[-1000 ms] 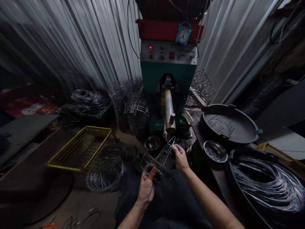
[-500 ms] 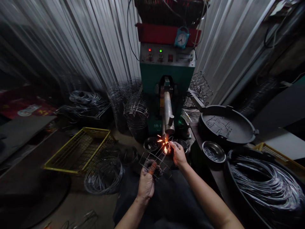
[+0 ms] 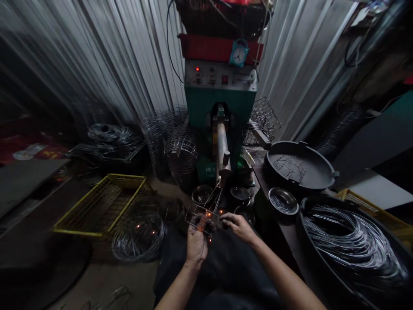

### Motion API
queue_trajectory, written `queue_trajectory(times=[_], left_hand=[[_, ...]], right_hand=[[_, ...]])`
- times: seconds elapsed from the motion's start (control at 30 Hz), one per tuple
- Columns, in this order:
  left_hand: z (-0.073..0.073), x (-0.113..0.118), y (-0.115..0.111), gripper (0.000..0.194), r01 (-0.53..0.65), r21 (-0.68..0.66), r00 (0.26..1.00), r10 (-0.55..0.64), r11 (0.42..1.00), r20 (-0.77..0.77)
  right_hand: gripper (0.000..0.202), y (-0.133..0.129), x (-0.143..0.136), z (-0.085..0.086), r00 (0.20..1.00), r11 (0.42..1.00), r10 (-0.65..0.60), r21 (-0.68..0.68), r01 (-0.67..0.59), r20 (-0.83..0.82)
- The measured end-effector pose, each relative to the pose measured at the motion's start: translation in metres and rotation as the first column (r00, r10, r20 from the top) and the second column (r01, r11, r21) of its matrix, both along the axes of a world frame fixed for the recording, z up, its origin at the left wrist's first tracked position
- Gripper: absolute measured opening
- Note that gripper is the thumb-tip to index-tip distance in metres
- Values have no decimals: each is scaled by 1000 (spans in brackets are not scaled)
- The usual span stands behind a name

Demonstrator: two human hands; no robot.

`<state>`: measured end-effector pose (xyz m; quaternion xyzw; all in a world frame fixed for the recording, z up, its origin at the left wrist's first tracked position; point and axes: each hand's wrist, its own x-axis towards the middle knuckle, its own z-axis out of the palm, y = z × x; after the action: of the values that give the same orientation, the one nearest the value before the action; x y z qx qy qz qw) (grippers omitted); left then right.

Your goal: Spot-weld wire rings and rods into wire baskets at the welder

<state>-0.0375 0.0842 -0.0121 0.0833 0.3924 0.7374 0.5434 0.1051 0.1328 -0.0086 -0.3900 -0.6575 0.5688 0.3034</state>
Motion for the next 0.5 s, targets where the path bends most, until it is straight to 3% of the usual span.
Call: queue_trajectory(times=[0.2,0.43,0.5], left_hand=[[15,-7,4,40,23,-21,1000,-22,1000,11],[5,-18,6,42,120,-75,993,-120,990,2],[3,-20,-1,42,143,-64,989,-145,988,-23]], right_hand=[[25,4,-10,0,1000,997,-29,78,28,5],[19,-3,-19,-4,990,982,-134,127,139,-48],[21,-9,-17,0,993,986,-109,119,113,-41]])
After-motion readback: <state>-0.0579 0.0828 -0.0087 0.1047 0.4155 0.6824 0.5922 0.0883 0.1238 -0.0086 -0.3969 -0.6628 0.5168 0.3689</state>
